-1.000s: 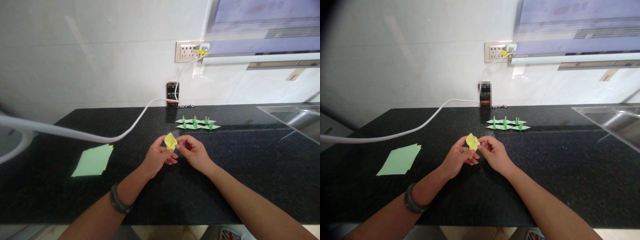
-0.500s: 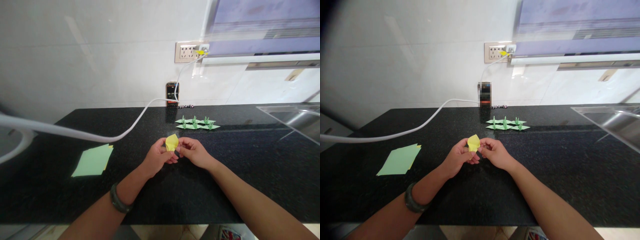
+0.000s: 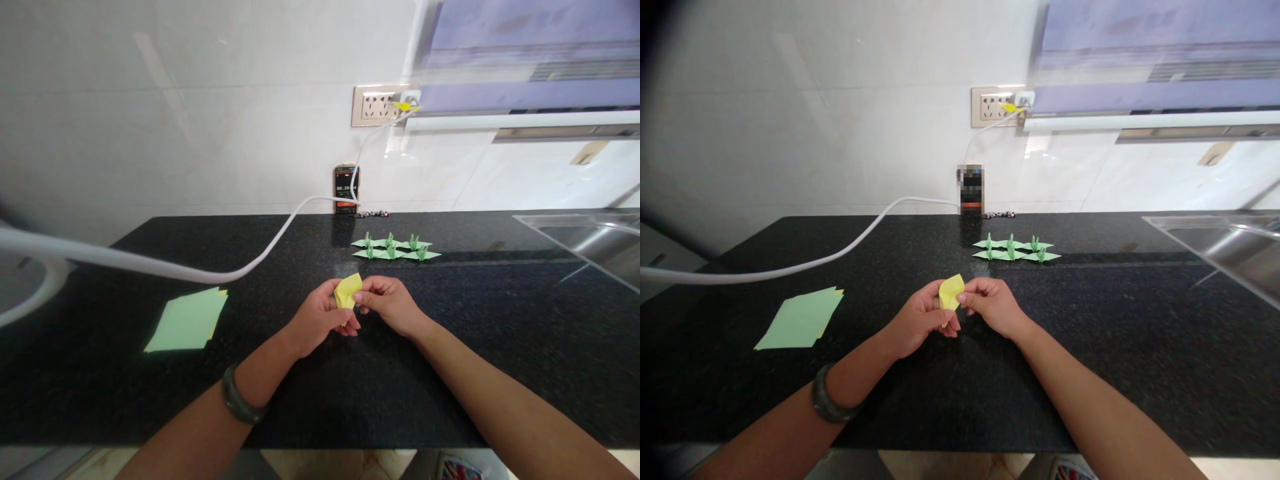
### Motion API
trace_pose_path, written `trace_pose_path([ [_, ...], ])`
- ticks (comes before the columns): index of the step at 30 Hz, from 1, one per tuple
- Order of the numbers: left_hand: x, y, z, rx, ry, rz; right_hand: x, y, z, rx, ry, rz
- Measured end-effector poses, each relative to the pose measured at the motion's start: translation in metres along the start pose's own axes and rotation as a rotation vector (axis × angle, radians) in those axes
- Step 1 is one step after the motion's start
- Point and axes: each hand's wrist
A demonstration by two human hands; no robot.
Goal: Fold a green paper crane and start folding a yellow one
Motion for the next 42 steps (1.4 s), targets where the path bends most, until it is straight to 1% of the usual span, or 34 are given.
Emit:
trace_pose_path([
  [7,0.001,0.004,0.001,0.079,-0.029,-0.023,-0.001,0.004,0.001,-0.084,-0.019,-0.046],
  [10,0.001,0.003,0.000,0.059,-0.042,-0.036,-0.001,0.004,0.004,-0.079,-0.013,-0.017],
  [13,0.000,0.000,-0.001,-0.021,-0.044,-0.016,-0.001,0.002,0.008,-0.044,0.005,0.051],
  [15,0.000,-0.002,-0.001,-0.070,-0.040,0.010,-0.001,0.001,0.008,-0.023,0.012,0.064],
  [20,0.000,-0.003,-0.001,-0.088,-0.032,0.053,0.001,0.000,0.001,0.068,0.018,-0.006],
  [24,0.000,-0.003,0.000,-0.026,-0.025,0.030,0.001,0.003,-0.002,0.099,0.029,-0.044],
  [32,0.000,0.002,-0.002,0.069,-0.019,0.009,-0.002,0.009,0.000,0.022,-0.010,-0.106],
  [36,0.001,0.004,0.001,0.056,-0.013,-0.049,-0.002,0.010,0.000,-0.010,-0.033,-0.131],
  [40,0.002,0.003,0.003,0.049,0.012,-0.083,-0.002,0.009,0.000,-0.011,-0.035,-0.103],
  [42,0.002,0.003,0.002,0.053,0.011,-0.070,-0.002,0.008,0.001,0.007,0.000,-0.040],
])
Point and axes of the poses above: each hand's wrist, its own x-axis towards the middle knuckle, its own y-axis out of the palm, z = x × y, and after that the axes turned 15 degrees about x, right-handed
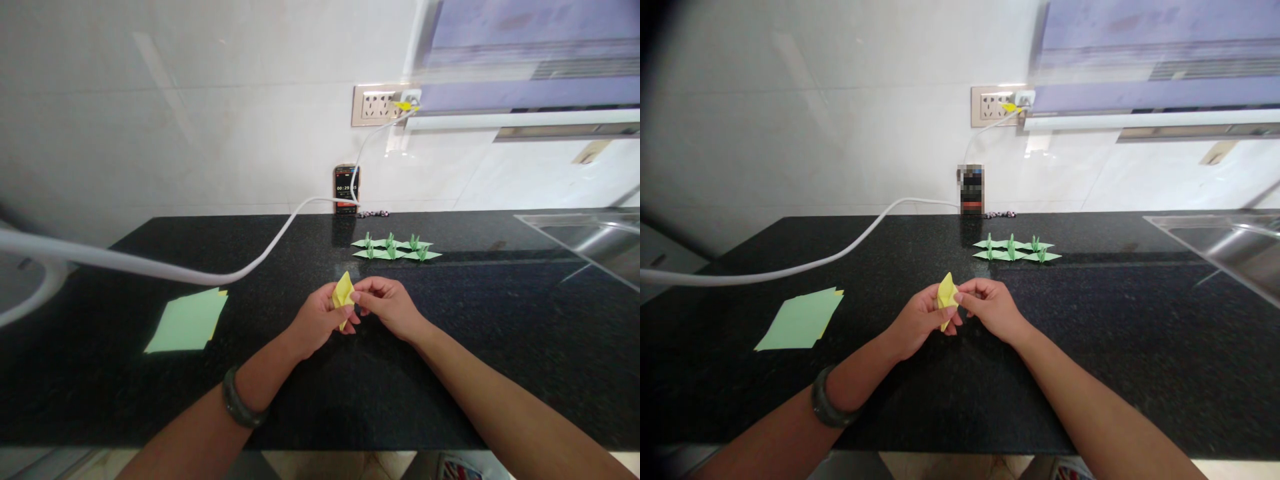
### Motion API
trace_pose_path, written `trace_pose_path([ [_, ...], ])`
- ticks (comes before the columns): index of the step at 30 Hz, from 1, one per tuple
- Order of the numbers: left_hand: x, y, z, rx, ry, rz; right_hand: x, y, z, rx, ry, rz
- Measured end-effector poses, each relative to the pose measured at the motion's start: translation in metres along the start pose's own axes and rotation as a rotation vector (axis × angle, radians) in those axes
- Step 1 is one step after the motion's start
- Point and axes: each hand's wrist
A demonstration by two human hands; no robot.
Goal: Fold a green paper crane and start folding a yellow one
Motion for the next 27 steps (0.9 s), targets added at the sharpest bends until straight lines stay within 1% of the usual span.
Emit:
trace_pose_path([
  [2,-0.0003,-0.0003,-0.0019,0.004,-0.002,0.025,0.0000,-0.0012,0.0012,0.013,0.054,0.079],
  [4,-0.0008,-0.0005,-0.0041,0.011,-0.005,0.052,-0.0002,-0.0018,0.0024,0.017,0.093,0.119],
  [7,-0.0015,-0.0005,-0.0064,0.029,-0.009,0.076,-0.0005,-0.0006,0.0031,0.025,0.097,0.085],
  [12,-0.0022,0.0004,-0.0078,0.048,-0.002,0.084,-0.0009,0.0025,0.0017,0.053,0.088,0.016],
  [18,-0.0035,0.0021,-0.0080,0.084,-0.014,0.102,0.0000,0.0029,0.0005,0.106,0.042,-0.076],
  [22,-0.0035,0.0019,-0.0053,0.088,-0.028,0.117,0.0011,0.0020,0.0007,0.085,0.029,-0.083],
  [27,-0.0029,0.0010,-0.0026,0.101,-0.035,0.158,0.0010,-0.0027,0.0007,0.008,-0.003,-0.050],
])
Point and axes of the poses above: each hand's wrist, its own x-axis towards the middle knuckle, its own y-axis out of the palm, z = x × y, and after that the axes turned 15 degrees about x, right-handed
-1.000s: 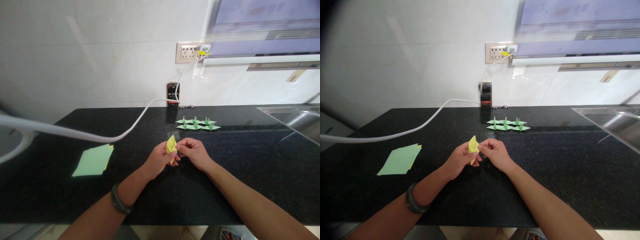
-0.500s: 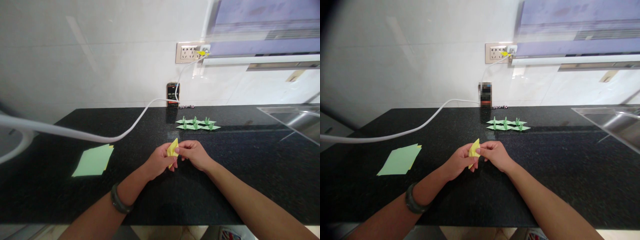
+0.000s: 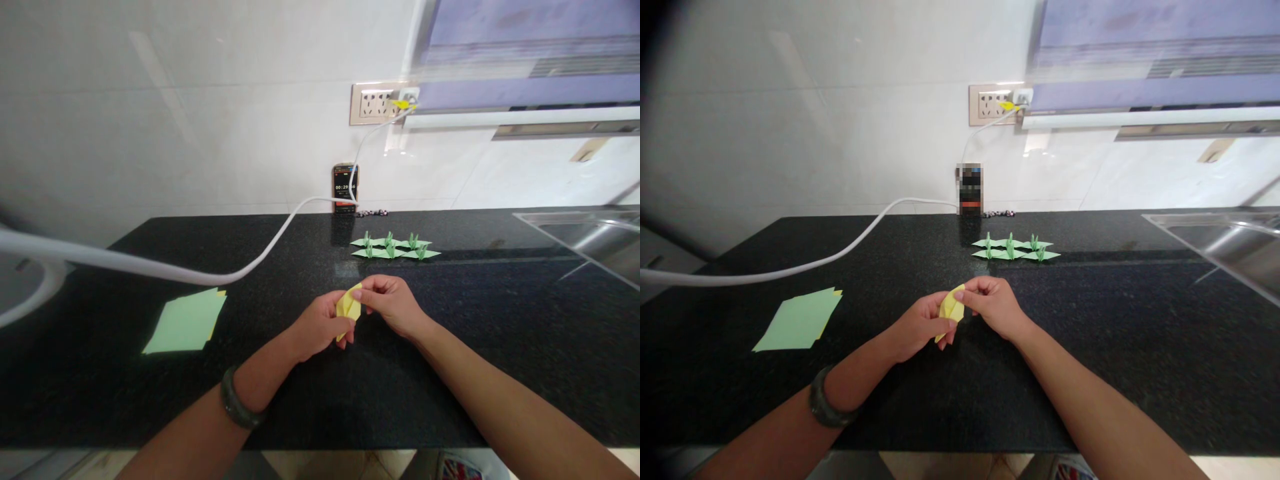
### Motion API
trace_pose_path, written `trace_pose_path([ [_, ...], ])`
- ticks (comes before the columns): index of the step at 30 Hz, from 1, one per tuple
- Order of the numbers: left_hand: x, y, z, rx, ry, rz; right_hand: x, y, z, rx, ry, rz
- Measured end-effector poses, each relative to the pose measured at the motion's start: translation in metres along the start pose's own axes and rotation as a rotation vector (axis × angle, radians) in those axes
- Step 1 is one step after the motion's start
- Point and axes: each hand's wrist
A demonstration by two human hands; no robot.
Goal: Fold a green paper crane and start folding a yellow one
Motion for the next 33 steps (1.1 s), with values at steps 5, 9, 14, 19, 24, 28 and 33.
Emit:
trace_pose_path([
  [5,0.001,0.001,-0.002,-0.009,0.002,-0.030,0.000,0.000,0.002,0.014,-0.008,0.036],
  [9,0.003,0.002,0.001,0.004,-0.007,-0.139,-0.001,0.004,0.003,0.069,-0.025,0.018],
  [14,0.005,0.005,0.005,-0.043,-0.022,-0.126,-0.002,0.006,0.001,-0.027,0.031,0.098],
  [19,0.003,0.004,0.002,-0.105,-0.007,-0.109,0.000,0.005,-0.002,-0.045,-0.016,0.045],
  [24,0.005,0.001,0.002,-0.063,-0.004,-0.209,-0.003,0.008,0.000,-0.090,-0.202,-0.100],
  [28,0.006,0.003,0.009,0.092,0.033,-0.292,-0.011,0.015,0.004,-0.255,-0.135,0.059],
  [33,0.005,0.006,0.016,0.209,0.051,-0.300,-0.014,0.023,0.002,-0.198,-0.028,0.089],
])
Point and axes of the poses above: each hand's wrist, its own x-axis towards the middle knuckle, its own y-axis out of the palm, z = x × y, and after that the axes turned 15 degrees about x, right-handed
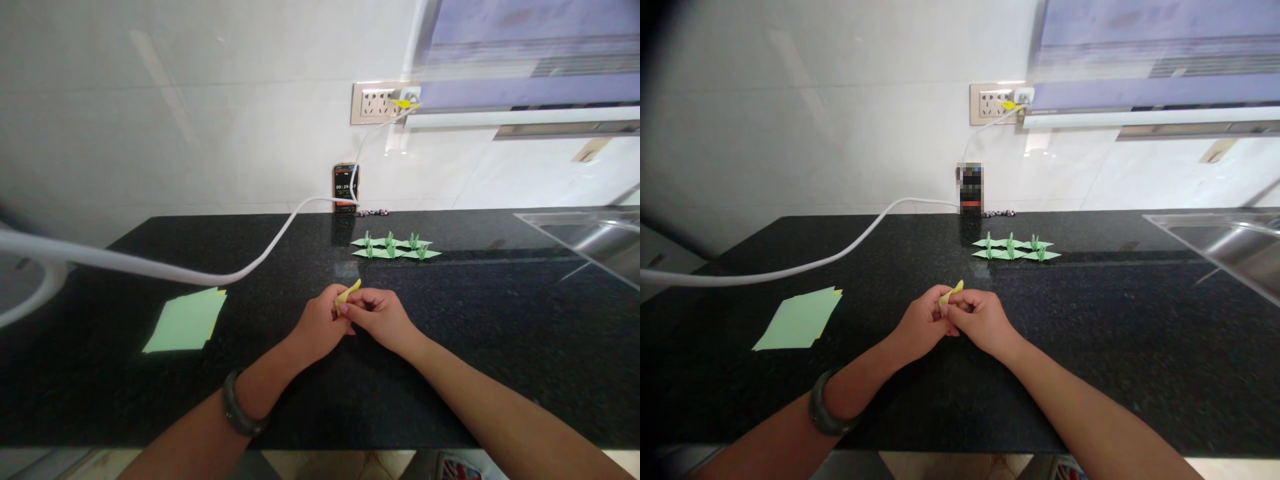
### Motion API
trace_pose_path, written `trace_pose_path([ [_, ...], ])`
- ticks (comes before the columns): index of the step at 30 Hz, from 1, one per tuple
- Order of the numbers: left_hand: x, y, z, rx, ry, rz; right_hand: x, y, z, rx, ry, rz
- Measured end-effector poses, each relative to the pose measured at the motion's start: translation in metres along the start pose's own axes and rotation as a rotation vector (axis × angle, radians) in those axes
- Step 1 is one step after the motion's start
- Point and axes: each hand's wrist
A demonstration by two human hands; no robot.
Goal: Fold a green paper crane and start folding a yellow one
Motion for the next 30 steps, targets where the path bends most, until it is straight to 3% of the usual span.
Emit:
trace_pose_path([
  [5,-0.001,0.000,-0.004,-0.081,0.031,0.022,0.002,0.001,-0.001,0.078,0.045,-0.036],
  [13,0.003,-0.008,-0.008,-0.380,0.004,0.113,0.003,0.001,-0.004,0.033,-0.024,-0.131],
  [20,0.004,-0.009,-0.007,-0.231,0.001,0.003,0.002,0.001,-0.008,-0.040,-0.088,-0.124],
  [30,0.004,-0.009,-0.005,-0.185,-0.002,-0.036,0.002,0.001,-0.010,-0.031,-0.081,-0.102],
])
Point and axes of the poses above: each hand's wrist, its own x-axis towards the middle knuckle, its own y-axis out of the palm, z = x × y, and after that the axes turned 15 degrees about x, right-handed
